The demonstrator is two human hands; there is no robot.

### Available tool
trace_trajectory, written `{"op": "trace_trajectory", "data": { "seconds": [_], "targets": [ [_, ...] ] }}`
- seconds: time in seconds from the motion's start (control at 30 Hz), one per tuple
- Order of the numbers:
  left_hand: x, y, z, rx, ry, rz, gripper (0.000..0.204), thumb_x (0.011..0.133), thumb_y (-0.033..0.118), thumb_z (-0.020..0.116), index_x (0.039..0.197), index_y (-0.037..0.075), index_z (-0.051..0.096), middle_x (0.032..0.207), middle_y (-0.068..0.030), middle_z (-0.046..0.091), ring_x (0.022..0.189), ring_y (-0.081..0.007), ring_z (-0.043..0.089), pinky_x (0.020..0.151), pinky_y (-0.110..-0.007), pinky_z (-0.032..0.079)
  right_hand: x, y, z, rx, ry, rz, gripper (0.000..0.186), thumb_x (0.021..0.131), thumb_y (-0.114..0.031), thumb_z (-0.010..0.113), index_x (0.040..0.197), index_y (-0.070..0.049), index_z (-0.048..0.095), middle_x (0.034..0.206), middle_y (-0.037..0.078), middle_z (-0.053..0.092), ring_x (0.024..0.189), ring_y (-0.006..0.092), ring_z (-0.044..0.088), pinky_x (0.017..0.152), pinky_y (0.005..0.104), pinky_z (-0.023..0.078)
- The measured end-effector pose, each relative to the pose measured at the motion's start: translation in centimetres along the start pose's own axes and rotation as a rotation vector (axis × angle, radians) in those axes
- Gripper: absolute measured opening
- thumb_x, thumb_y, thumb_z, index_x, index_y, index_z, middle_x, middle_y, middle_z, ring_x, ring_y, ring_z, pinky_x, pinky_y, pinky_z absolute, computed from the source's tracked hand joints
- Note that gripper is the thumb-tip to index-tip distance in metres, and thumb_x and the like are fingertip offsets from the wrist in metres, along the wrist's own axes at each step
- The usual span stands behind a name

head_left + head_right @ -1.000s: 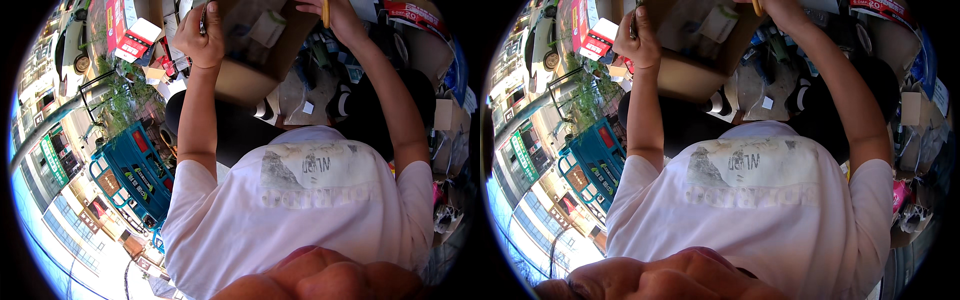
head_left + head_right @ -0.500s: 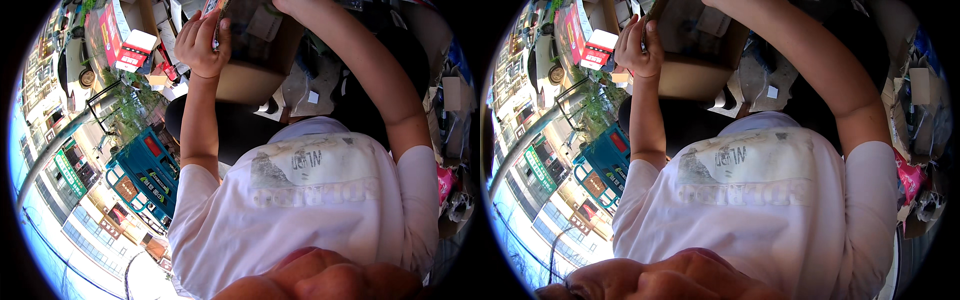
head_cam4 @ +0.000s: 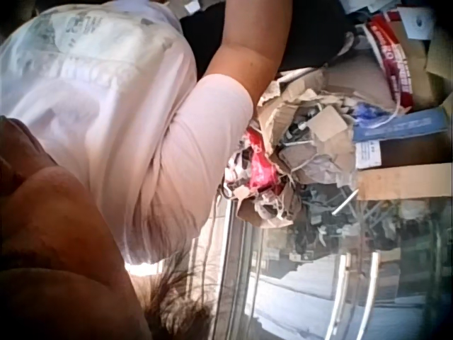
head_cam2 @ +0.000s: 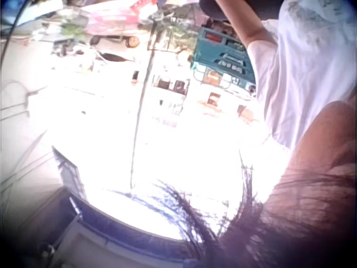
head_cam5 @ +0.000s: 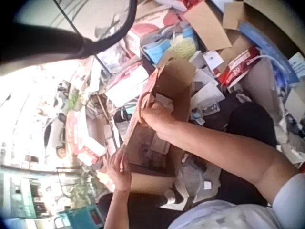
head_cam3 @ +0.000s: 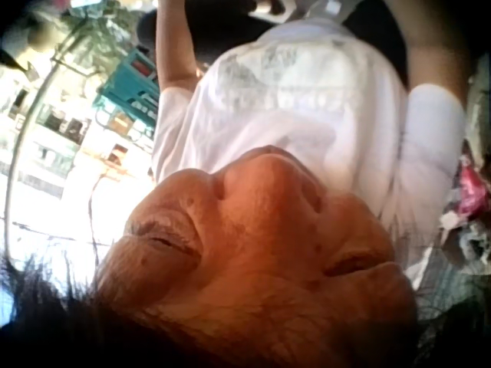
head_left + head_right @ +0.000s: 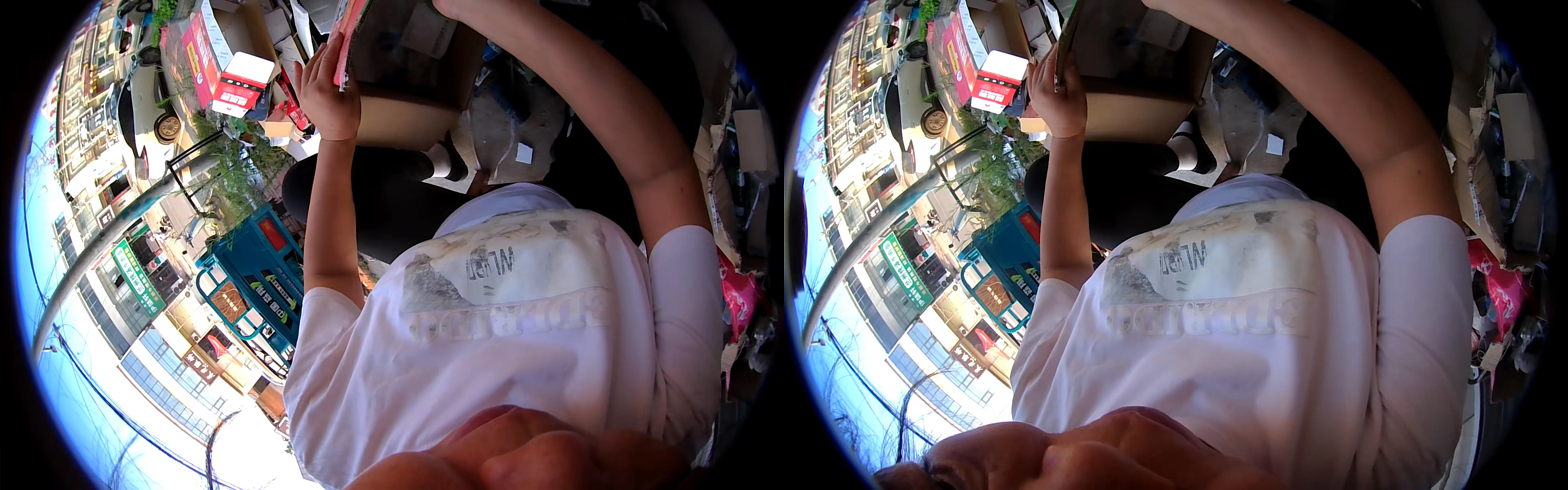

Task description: The person uses scissors to cut through and disassemble various cardboard boxes, removing the paper contents and discarded items from inside them while sitting on the ground.

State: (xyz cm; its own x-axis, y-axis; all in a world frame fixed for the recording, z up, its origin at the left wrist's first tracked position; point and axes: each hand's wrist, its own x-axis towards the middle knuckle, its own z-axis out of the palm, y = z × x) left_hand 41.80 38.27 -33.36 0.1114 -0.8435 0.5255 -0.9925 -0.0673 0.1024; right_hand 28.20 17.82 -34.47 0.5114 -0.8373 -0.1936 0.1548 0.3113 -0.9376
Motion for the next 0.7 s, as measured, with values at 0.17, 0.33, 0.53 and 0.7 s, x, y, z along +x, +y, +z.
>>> {"op": "trace_trajectory", "data": {
  "seconds": [0.17, 0.33, 0.53, 0.7],
  "targets": [
    [-2.3, -1.4, 1.5, 0.003, 0.09, -0.264, 0.022, 0.094, 0.028, 0.064, 0.092, 0.007, 0.073, 0.081, -0.0131, 0.07, 0.07, -0.0354, 0.067, 0.059, -0.042, 0.051, -3.8, -4.5, -2.5, -0.697, -0.019, -0.089, 0.045, 0.085, -0.044, 0.065, 0.082, 0.001, 0.07, 0.077, 0.017, 0.07, 0.072, 0.0293, 0.069, 0.067, 0.04, 0.055],
    [-2.2, -3.4, 1.6, 0.048, 0.003, -0.319, 0.021, 0.093, 0.027, 0.066, 0.108, 0.014, 0.072, 0.09, -0.0144, 0.072, 0.079, -0.0353, 0.069, 0.066, -0.042, 0.054, -5.6, -8.6, -6.7, -1.462, -0.145, -0.308, 0.047, 0.079, -0.038, 0.067, 0.096, 0.006, 0.072, 0.089, 0.027, 0.07, 0.087, 0.0404, 0.07, 0.075, 0.0448, 0.056],
    [-0.8, -3.4, 0.4, -0.011, -0.035, -0.198, 0.033, 0.09, 0.021, 0.068, 0.123, 0.024, 0.068, 0.101, -0.0098, 0.072, 0.092, -0.0326, 0.068, 0.075, -0.04, 0.055, -3.5, -12.1, -9.4, -1.718, -0.381, -0.155, 0.034, 0.078, -0.034, 0.067, 0.09, -0.002, 0.075, 0.087, 0.021, 0.072, 0.082, 0.0344, 0.071, 0.071, 0.0427, 0.055],
    [-0.7, -5.4, 0.2, -0.005, -0.103, -0.261, 0.048, 0.081, 0.009, 0.071, 0.126, 0.026, 0.066, 0.108, -0.0052, 0.071, 0.099, -0.0296, 0.067, 0.08, -0.039, 0.055, -3.2, -12.9, -11.6, -1.467, -0.489, 0.011, 0.031, 0.08, -0.036, 0.069, 0.093, -0.008, 0.076, 0.084, 0.012, 0.074, 0.077, 0.0263, 0.07, 0.07, 0.0378, 0.054]
  ]
}}
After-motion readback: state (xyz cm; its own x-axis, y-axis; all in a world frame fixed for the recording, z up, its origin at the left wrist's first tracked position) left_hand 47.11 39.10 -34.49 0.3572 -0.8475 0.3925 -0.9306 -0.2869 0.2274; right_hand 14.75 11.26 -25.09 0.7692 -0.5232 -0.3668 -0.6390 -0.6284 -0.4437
